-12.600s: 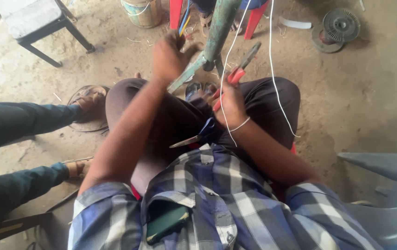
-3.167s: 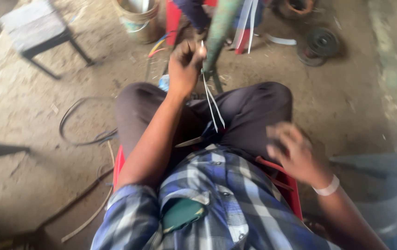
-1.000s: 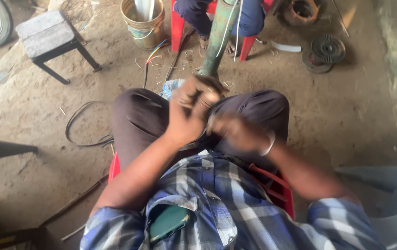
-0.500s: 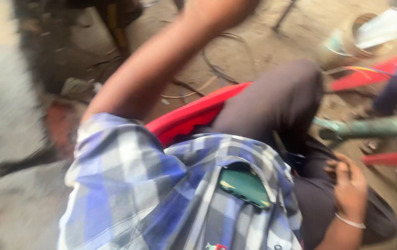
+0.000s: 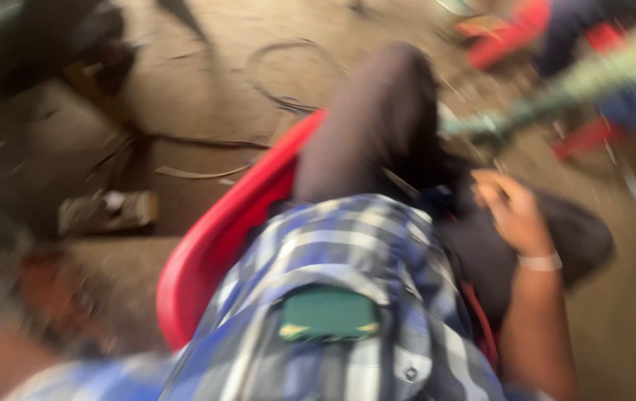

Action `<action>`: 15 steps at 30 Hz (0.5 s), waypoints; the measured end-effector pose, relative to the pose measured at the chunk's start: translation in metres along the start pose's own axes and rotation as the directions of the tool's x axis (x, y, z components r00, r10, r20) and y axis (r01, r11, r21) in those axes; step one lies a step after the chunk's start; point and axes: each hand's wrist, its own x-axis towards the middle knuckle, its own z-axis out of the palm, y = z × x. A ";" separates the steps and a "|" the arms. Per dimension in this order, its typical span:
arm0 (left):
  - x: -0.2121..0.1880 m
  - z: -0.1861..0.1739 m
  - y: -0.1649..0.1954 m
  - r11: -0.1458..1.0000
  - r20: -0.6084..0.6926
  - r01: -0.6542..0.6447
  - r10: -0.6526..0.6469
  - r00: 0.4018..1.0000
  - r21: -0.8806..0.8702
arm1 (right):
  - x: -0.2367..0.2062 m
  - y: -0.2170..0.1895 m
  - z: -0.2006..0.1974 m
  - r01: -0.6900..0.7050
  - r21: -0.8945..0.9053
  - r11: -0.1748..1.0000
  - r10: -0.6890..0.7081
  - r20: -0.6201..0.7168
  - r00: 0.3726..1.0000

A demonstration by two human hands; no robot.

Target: The person strips insulation from several colored wires using pliers and scissors, then twists the exposed strands together. They work on a white wire and multiple colored wires, cutting and twisting them while seated.

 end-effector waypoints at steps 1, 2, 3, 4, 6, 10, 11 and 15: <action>-0.007 0.014 0.014 1.000 0.022 -0.030 0.030 0.999 -0.007 | -0.002 -0.005 -0.002 -0.015 -0.020 1.000 0.015 -0.021 1.000; -0.009 0.025 0.030 0.998 0.039 -0.066 0.067 0.997 -0.005 | -0.004 -0.011 -0.002 -0.035 -0.036 0.999 0.034 -0.037 0.999; -0.012 0.031 0.040 0.994 0.057 -0.105 0.105 0.993 0.004 | -0.006 -0.017 -0.003 -0.043 -0.028 0.999 0.041 -0.061 0.997; -0.009 0.033 0.045 0.990 0.069 -0.140 0.140 0.988 -0.002 | -0.007 -0.023 -0.002 -0.040 -0.022 0.999 0.038 -0.071 0.997; -0.007 0.037 0.050 0.981 0.085 -0.193 0.193 0.978 -0.008 | -0.008 -0.034 0.001 -0.026 -0.138 0.990 0.012 -0.107 0.994; -0.004 0.055 0.065 0.961 0.104 -0.275 0.278 0.955 -0.041 | 0.002 -0.058 0.015 0.160 -0.284 0.945 -0.173 -0.021 0.985; 0.000 0.061 0.078 0.951 0.097 -0.303 0.307 0.947 -0.054 | 0.009 -0.063 0.023 0.126 -0.280 0.952 -0.127 0.015 0.992; 0.002 0.055 0.118 0.933 0.120 -0.354 0.359 0.926 -0.063 | 0.041 -0.068 0.056 0.376 -0.416 0.828 -0.322 0.195 0.926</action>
